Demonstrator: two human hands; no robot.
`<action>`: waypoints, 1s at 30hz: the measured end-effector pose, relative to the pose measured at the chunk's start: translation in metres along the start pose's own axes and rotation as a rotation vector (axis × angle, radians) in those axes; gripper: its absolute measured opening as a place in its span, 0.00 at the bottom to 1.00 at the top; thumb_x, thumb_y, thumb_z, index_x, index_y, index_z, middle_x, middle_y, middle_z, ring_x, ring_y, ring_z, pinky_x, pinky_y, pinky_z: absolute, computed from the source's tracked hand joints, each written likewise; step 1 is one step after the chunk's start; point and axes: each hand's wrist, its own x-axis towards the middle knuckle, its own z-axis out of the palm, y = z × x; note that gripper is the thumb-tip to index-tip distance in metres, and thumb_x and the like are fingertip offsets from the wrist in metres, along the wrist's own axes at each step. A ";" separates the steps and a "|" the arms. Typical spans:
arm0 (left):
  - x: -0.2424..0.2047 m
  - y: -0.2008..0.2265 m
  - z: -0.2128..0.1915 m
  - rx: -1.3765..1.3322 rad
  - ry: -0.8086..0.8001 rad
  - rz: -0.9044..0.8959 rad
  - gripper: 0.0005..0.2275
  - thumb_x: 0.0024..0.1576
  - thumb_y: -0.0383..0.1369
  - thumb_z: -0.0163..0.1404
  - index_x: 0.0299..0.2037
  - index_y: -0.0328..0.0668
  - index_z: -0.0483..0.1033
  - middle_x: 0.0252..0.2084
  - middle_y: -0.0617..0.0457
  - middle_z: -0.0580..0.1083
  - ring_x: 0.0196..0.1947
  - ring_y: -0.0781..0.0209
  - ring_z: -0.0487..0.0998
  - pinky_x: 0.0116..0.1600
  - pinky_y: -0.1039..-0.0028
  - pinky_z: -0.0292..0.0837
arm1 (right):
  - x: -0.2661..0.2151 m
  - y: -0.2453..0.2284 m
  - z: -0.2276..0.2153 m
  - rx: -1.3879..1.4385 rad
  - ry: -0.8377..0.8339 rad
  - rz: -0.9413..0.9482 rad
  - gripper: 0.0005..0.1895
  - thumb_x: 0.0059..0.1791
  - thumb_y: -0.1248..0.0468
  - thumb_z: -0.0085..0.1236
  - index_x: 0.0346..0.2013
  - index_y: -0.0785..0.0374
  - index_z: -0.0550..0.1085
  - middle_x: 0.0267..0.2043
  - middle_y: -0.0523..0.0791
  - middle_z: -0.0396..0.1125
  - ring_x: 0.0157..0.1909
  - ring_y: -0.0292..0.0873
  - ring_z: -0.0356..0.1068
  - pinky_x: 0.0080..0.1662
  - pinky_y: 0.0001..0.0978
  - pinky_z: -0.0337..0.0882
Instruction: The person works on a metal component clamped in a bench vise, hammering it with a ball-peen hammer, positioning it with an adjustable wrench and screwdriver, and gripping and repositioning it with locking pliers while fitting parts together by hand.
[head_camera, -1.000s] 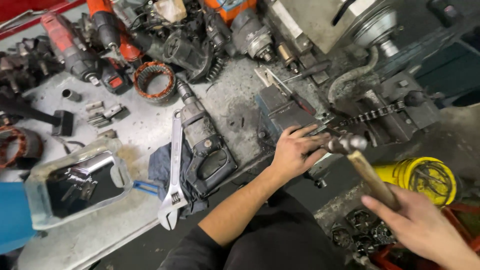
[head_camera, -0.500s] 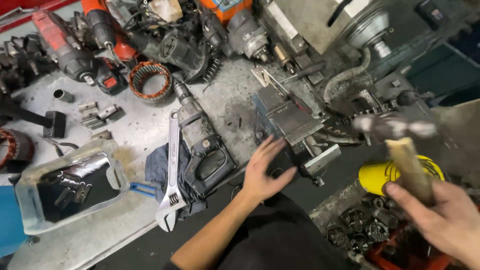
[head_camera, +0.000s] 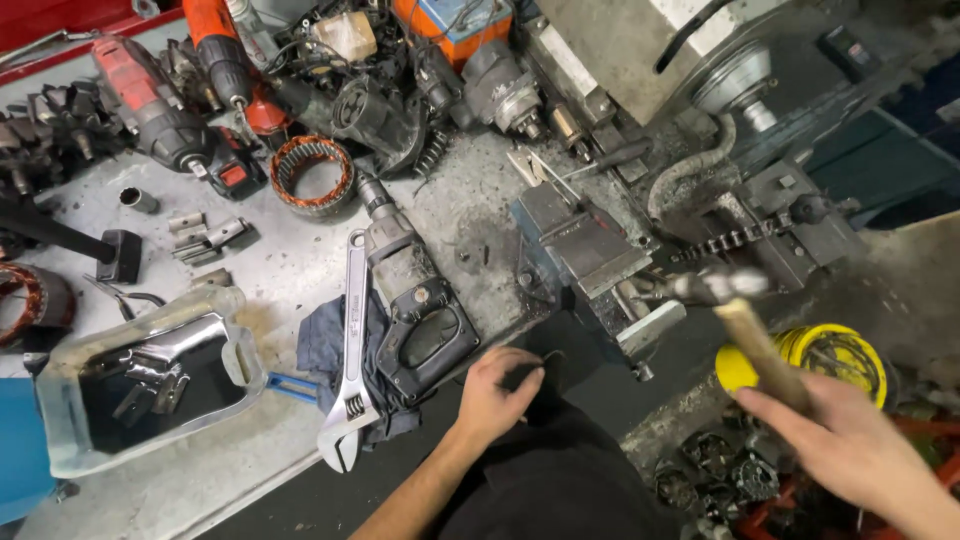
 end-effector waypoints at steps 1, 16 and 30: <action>-0.002 -0.003 -0.002 0.014 -0.001 -0.009 0.07 0.53 0.30 0.60 0.38 0.36 0.82 0.42 0.48 0.81 0.45 0.51 0.82 0.52 0.66 0.76 | 0.001 0.007 -0.002 -0.050 -0.018 -0.001 0.18 0.53 0.49 0.62 0.41 0.63 0.79 0.27 0.51 0.67 0.29 0.44 0.64 0.34 0.40 0.71; -0.009 -0.002 0.004 -0.038 -0.137 -0.147 0.08 0.53 0.32 0.59 0.39 0.39 0.83 0.35 0.49 0.79 0.36 0.54 0.81 0.41 0.69 0.76 | -0.017 0.004 -0.016 -0.007 0.209 -0.001 0.20 0.52 0.48 0.63 0.43 0.62 0.82 0.26 0.51 0.67 0.25 0.48 0.67 0.30 0.44 0.71; 0.006 0.007 0.025 -0.062 -0.130 -0.018 0.07 0.54 0.32 0.60 0.39 0.39 0.82 0.39 0.48 0.81 0.41 0.53 0.83 0.46 0.68 0.77 | -0.013 0.008 0.003 0.277 0.359 -0.285 0.22 0.50 0.45 0.57 0.34 0.63 0.79 0.24 0.46 0.66 0.25 0.44 0.64 0.29 0.40 0.66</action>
